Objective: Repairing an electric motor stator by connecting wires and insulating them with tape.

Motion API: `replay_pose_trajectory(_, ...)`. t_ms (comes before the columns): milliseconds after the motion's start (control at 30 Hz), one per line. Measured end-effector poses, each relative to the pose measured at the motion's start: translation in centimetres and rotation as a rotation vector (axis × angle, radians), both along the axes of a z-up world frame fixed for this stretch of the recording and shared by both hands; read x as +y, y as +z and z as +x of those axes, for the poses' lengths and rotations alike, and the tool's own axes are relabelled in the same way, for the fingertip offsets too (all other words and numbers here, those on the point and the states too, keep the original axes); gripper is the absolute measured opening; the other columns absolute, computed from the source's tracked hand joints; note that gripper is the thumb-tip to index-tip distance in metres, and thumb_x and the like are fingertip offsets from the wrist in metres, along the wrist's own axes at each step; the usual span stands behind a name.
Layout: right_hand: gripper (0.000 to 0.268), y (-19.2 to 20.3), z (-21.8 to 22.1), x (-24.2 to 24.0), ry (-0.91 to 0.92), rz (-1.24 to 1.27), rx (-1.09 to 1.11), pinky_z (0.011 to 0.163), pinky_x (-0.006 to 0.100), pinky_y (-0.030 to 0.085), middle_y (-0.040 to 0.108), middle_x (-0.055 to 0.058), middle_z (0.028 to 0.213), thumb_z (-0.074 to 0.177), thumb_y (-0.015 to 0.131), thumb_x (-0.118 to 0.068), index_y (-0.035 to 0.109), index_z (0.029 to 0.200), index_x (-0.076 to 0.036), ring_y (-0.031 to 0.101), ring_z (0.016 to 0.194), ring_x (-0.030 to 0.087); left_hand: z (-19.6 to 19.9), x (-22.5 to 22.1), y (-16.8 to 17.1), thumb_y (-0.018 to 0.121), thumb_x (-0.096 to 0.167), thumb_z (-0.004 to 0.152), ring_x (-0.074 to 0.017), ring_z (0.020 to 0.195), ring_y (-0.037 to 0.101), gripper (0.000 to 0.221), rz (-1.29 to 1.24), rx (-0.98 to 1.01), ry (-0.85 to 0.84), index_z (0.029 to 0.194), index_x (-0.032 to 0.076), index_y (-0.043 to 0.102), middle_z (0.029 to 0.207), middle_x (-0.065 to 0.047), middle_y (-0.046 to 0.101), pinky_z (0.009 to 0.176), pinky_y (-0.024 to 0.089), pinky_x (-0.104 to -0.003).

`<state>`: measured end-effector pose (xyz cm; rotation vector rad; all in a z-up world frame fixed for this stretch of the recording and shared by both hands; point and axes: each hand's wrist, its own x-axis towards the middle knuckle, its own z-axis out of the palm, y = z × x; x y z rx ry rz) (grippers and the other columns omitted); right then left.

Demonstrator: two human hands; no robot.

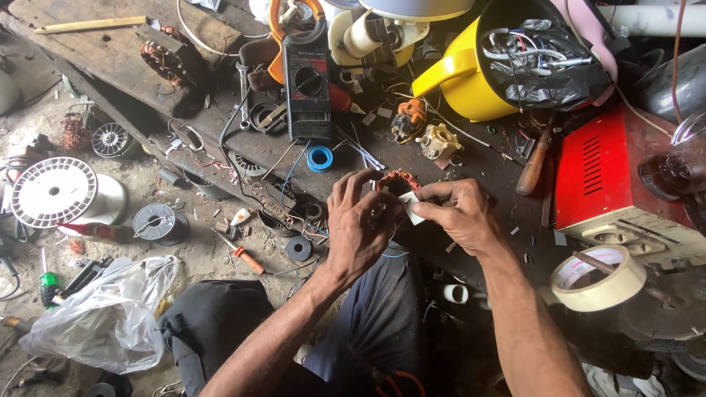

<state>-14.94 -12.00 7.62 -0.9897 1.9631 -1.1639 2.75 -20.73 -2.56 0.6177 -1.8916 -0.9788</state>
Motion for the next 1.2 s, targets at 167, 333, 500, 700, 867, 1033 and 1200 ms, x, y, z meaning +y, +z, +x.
replay_pose_trajectory(167,0.02,-0.7,-0.7,0.0,0.026,0.012,0.006,0.056,0.018,0.041,0.064,0.003,0.067,0.085,0.089,-0.007,0.095,0.104,-0.002,0.051,0.06,0.001,-0.2,-0.3,0.7,0.078,0.026,0.109,-0.0525,0.16,0.045,0.024,-0.009,-0.025,-0.029,0.132,0.022,0.08,0.162,-0.02,0.059,0.121,0.041,-0.073)
replay_pose_trajectory(333,0.023,-0.3,-0.7,0.0,0.066,0.064,0.092,0.059,0.021,0.044,0.07,0.004,0.07,0.086,0.091,-0.013,0.096,0.106,-0.005,0.055,0.064,0.003,-0.3,-0.5,0.2,0.076,0.032,0.11,-0.0509,0.163,0.046,0.02,-0.069,-0.028,-0.068,0.126,0.021,0.081,0.165,-0.018,0.06,0.123,0.041,-0.072)
replay_pose_trajectory(500,0.023,0.2,-0.9,0.0,0.089,0.104,0.112,0.06,0.024,0.051,0.072,0.005,0.073,0.087,0.088,-0.009,0.095,0.109,-0.003,0.062,0.063,0.007,-0.6,-0.7,-0.6,0.076,0.028,0.11,-0.052,0.164,0.046,0.016,-0.056,0.003,-0.074,0.121,0.017,0.081,0.165,-0.022,0.061,0.121,0.042,-0.073)
replay_pose_trajectory(700,0.022,0.2,-1.1,0.7,0.117,0.146,0.148,0.062,0.028,0.055,0.075,0.007,0.076,0.089,0.089,-0.01,0.095,0.109,-0.004,0.066,0.066,0.009,-0.8,-1.0,-1.3,0.074,0.029,0.112,-0.0514,0.165,0.045,0.017,-0.044,-0.011,-0.098,0.12,0.015,0.08,0.166,-0.021,0.061,0.123,0.042,-0.073)
replay_pose_trajectory(867,0.022,0.1,-2.1,1.0,0.197,0.047,0.223,0.064,0.032,0.061,0.082,0.008,0.079,0.104,0.083,-0.027,0.096,0.11,-0.01,0.068,0.077,0.009,-1.2,-1.0,-2.1,0.074,0.029,0.112,-0.0531,0.164,0.046,0.017,-0.04,-0.024,-0.113,0.12,0.015,0.079,0.164,-0.022,0.062,0.122,0.043,-0.073)
replay_pose_trajectory(1033,0.027,-0.5,-2.9,0.3,0.371,-0.295,0.571,0.083,0.043,0.07,0.082,0.015,0.113,0.107,0.074,0.007,0.09,0.124,-0.007,0.081,0.104,0.03,-1.0,-1.0,-1.8,0.07,0.031,0.114,-0.0537,0.163,0.046,0.018,-0.037,-0.027,-0.129,0.12,0.015,0.076,0.163,-0.022,0.061,0.12,0.044,-0.073)
replay_pose_trajectory(1200,0.024,0.4,-1.9,-0.4,0.492,-0.366,0.6,0.094,0.044,0.068,0.08,0.013,0.128,0.105,0.079,0.003,0.092,0.118,-0.012,0.078,0.113,0.027,-1.0,-0.9,-1.3,0.067,0.028,0.114,-0.0538,0.165,0.043,0.017,-0.023,-0.057,-0.144,0.12,0.014,0.075,0.165,-0.022,0.059,0.122,0.042,-0.074)
